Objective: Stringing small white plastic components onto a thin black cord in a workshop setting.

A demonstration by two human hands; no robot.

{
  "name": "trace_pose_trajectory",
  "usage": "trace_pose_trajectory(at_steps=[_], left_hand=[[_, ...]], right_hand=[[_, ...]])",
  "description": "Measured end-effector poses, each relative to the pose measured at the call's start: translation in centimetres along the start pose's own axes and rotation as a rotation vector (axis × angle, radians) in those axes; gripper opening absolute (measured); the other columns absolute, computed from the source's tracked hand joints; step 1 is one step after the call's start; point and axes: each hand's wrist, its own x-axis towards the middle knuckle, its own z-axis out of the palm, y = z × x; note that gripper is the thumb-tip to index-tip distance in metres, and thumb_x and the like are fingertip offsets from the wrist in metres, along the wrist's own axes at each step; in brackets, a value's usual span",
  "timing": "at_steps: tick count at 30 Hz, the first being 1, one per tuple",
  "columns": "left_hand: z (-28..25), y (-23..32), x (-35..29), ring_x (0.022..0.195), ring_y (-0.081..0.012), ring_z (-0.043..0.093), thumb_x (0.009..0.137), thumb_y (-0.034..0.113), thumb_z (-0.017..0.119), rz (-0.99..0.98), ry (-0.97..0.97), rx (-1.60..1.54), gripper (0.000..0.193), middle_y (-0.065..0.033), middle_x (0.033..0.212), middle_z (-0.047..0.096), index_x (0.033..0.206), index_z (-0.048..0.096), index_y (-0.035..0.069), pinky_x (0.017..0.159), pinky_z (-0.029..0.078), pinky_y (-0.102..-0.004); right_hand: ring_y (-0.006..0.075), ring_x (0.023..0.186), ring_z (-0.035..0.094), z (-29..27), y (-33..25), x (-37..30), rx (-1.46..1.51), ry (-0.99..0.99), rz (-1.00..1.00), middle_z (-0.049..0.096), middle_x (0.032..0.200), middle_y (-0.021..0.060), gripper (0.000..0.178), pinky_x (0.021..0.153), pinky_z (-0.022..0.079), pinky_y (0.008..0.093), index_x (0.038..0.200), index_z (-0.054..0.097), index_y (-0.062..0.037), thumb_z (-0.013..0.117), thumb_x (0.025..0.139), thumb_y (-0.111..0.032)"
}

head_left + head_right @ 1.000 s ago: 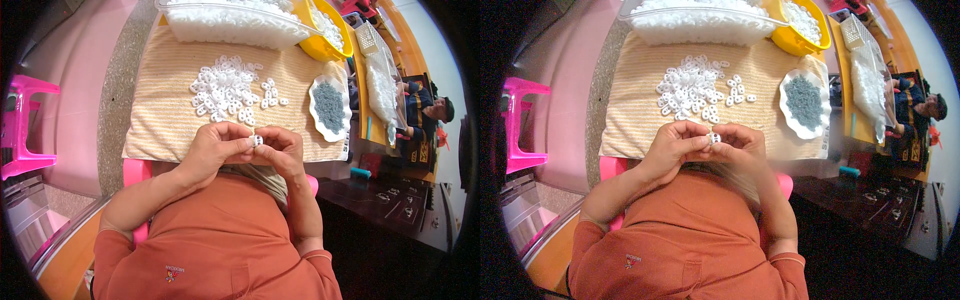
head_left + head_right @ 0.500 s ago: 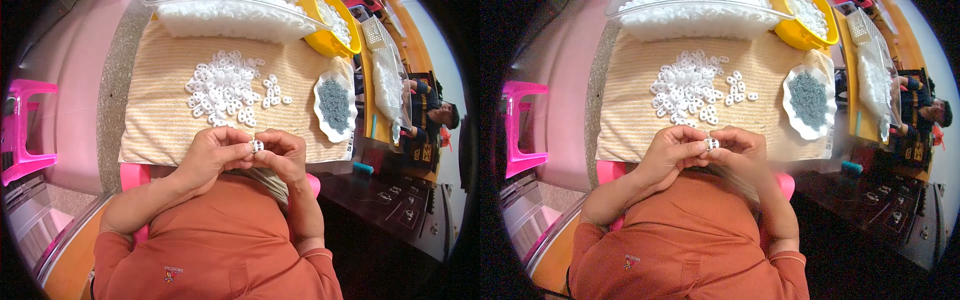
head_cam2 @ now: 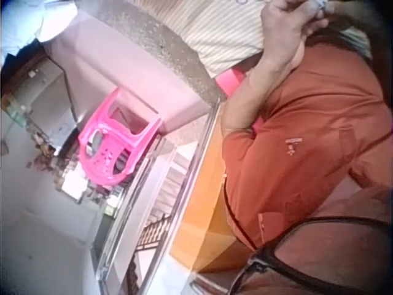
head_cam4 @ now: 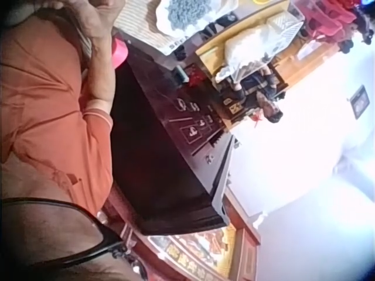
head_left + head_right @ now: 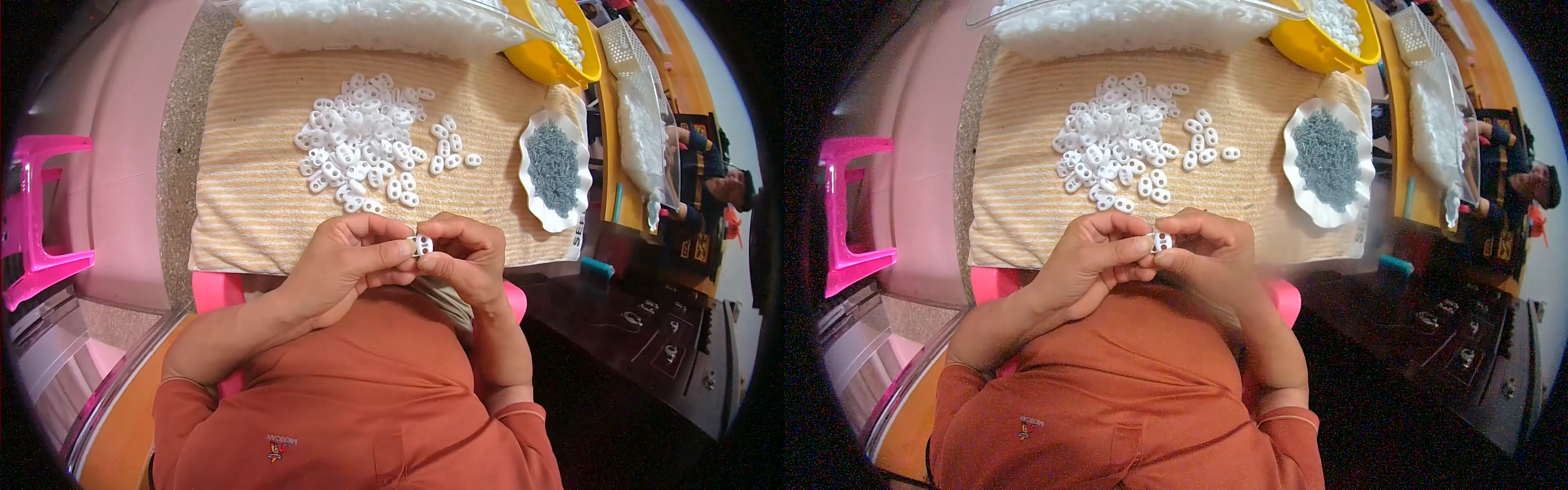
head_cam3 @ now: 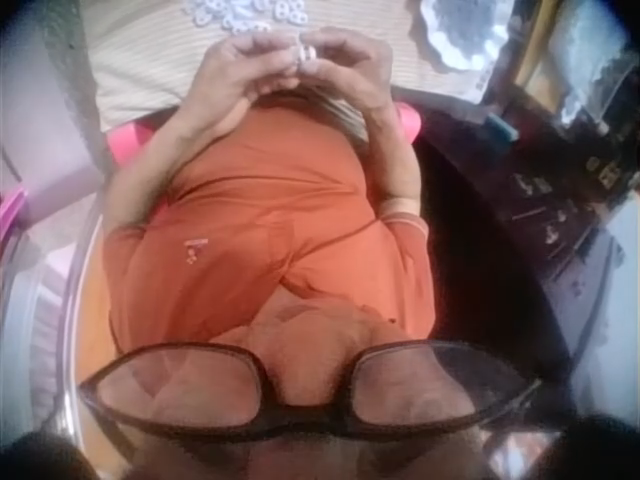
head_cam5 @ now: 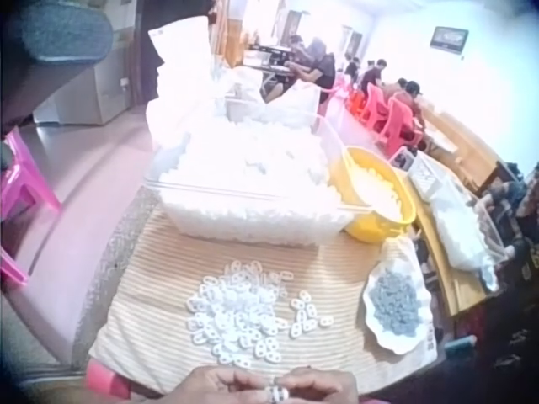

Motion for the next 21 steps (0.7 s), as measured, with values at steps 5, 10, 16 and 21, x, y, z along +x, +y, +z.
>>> trace_pose_trajectory(at_steps=[5,10,16,21], left_hand=[[-0.02,-0.07,-0.06,0.077,-0.0150,0.067,0.088,0.005,0.066,-0.026,-0.033,-0.037,0.013,-0.0078,0.088,0.067,0.099,0.063,0.002,0.072,0.058,-0.0271],[0.00,-0.23,-0.11,0.080,-0.0142,0.066,0.087,0.006,0.066,-0.016,-0.099,-0.039,0.013,-0.0067,0.089,0.067,0.099,0.063,0.003,0.073,0.058,-0.0277],[0.17,-0.01,-0.33,0.083,-0.0133,0.065,0.088,0.006,0.066,-0.020,-0.197,-0.040,0.011,-0.0066,0.092,0.066,0.098,0.061,0.004,0.075,0.057,-0.0277],[0.65,0.09,-0.63,0.082,-0.0126,0.064,0.088,0.006,0.066,0.010,-0.260,-0.017,0.009,-0.0069,0.092,0.065,0.091,0.057,0.006,0.072,0.055,-0.0261]], right_hand=[[0.0174,0.086,0.062,-0.08,0.05,-0.17,-0.034,-0.029,-0.044,0.064,0.099,0.0147,0.031,0.076,0.049,0.0266,0.108,0.063,0.0060,0.072,0.078,0.004],[0.0176,0.090,0.061,-0.04,-0.01,-0.30,-0.010,-0.053,-0.099,0.062,0.101,0.0139,0.030,0.078,0.051,0.0277,0.107,0.063,0.0055,0.072,0.078,0.004],[0.0182,0.095,0.060,0.75,-0.58,-0.30,0.031,-0.101,-0.148,0.057,0.110,0.0148,0.029,0.080,0.054,0.0285,0.108,0.064,0.0038,0.071,0.080,0.003],[0.0178,0.096,0.059,0.70,-0.88,-0.50,-0.034,-0.125,-0.171,0.057,0.111,0.0141,0.028,0.081,0.053,0.0288,0.106,0.065,0.0027,0.072,0.079,0.003]])
